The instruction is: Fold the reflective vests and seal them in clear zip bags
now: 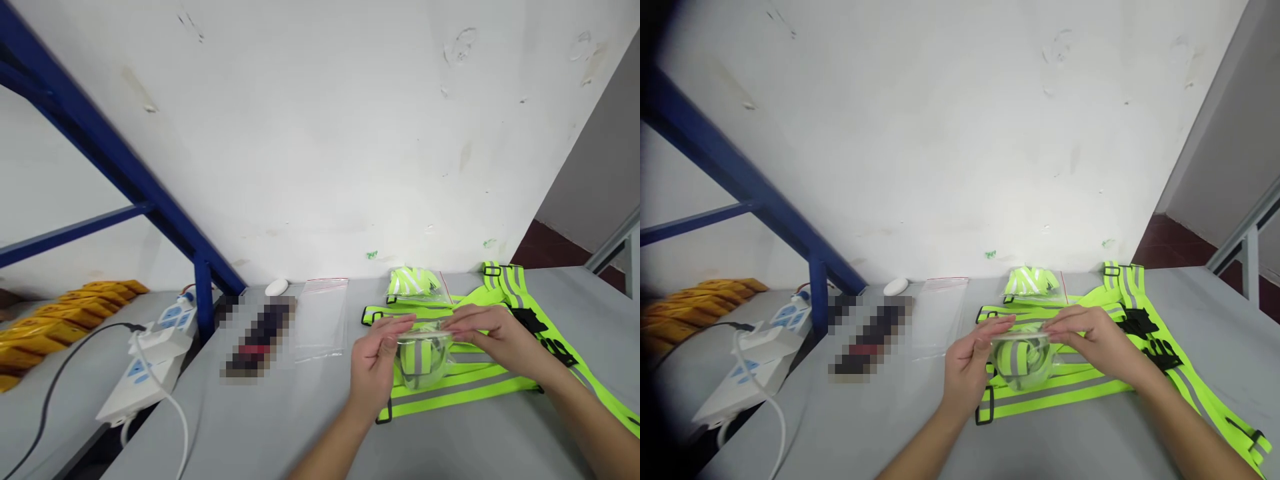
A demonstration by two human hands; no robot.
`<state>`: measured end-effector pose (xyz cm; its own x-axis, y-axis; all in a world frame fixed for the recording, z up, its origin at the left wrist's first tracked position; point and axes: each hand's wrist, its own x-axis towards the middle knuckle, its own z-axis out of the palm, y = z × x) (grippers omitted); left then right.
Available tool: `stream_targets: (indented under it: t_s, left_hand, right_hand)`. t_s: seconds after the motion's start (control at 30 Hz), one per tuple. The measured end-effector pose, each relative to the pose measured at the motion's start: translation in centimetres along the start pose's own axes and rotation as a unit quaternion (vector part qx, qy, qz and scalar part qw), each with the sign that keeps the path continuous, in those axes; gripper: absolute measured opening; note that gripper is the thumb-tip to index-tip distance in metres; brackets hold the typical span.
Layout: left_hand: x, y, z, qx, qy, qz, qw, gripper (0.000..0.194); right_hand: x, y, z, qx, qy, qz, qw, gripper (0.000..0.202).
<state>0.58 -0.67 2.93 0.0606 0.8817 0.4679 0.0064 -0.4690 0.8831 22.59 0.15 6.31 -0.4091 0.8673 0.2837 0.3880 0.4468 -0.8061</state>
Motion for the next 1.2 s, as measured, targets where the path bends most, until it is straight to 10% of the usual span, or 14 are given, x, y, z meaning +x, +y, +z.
stream_targets:
  t_s: [0.2,0.5,0.73,0.93,1.2]
  left_hand:
    - [-0.1,-0.4,0.1,-0.048,-0.035,-0.057,0.997,0.042]
    - [-0.3,-2.1,-0.4,0.151,-0.050,-0.045,0.986,0.059]
    - [-0.7,-0.8,2.7,0.420,-0.290,0.051,0.859,0.063]
    - [-0.9,-3.5,6.0,0.516,-0.269,-0.003,0.813,0.067]
    - [-2.5,-5.7,6.3,0.593,-0.243,0.036,0.766,0.070]
  right_hand:
    - [-1.9,-0.3,0.4,-0.024,0.087,-0.022,0.996,0.017]
    - [0.4,4.2,0.2,0.041,0.204,0.220,0.953,0.031]
    - [-0.8,5.7,0.0,-0.298,0.143,0.217,0.919,0.022]
    - [-0.5,5.4,2.8,-0.328,-0.053,0.109,0.937,0.052]
    - [-1.3,7.3,3.6,-0.351,-0.062,0.146,0.923,0.062]
